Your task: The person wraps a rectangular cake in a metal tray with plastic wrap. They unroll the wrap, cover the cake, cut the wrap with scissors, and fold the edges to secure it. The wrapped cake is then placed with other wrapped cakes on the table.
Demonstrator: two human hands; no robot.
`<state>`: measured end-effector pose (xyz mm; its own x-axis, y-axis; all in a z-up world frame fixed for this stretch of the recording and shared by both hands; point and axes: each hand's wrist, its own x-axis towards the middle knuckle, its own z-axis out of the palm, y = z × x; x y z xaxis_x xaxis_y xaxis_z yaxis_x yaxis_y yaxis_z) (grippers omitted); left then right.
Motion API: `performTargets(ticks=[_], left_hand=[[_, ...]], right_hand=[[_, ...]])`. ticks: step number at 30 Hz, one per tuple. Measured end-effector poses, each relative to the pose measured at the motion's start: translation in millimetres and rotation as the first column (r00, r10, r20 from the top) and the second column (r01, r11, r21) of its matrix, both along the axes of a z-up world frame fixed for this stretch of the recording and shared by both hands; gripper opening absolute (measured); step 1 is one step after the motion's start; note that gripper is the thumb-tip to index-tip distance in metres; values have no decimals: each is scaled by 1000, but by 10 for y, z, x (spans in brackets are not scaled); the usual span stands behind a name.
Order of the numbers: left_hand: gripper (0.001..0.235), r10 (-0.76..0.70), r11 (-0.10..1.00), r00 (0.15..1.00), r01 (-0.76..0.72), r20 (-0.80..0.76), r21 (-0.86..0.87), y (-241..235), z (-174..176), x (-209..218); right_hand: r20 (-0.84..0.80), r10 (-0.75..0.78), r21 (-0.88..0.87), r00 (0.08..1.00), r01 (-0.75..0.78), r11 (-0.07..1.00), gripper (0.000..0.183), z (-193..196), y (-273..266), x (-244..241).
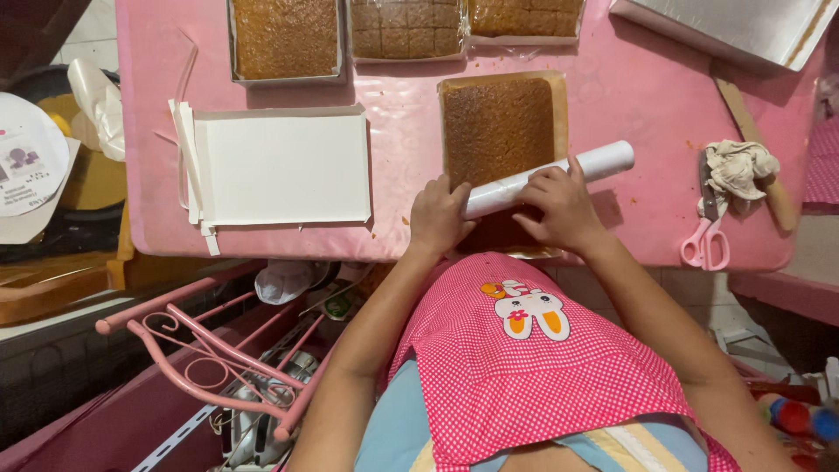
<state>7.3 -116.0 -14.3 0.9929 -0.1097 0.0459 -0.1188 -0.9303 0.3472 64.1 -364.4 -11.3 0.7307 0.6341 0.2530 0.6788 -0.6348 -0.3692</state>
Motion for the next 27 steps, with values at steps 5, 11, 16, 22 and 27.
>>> performTargets(ticks=[5, 11, 16, 22, 27], left_hand=[[73, -28, 999, 999, 27, 22, 22, -36, 19, 37], [68, -19, 999, 999, 17, 51, 27, -93, 76, 56], [71, -33, 999, 998, 32, 49, 21, -198, 143, 54], [67, -17, 998, 1000, 17, 9, -65, -361, 165, 52], [67, 26, 998, 999, -24, 32, -54, -520, 125, -32]], right_hand=[[36, -114, 57, 993, 112, 992, 23, -277, 163, -25], [44, -105, -30, 994, 106, 994, 9, -272, 35, -104], [64, -109, -21, 992, 111, 994, 23, -225, -172, -123], [147, -107, 27, 983, 104, 994, 14, -146, -275, -76], [182, -52, 19, 982, 50, 999, 11, -113, -386, -57]])
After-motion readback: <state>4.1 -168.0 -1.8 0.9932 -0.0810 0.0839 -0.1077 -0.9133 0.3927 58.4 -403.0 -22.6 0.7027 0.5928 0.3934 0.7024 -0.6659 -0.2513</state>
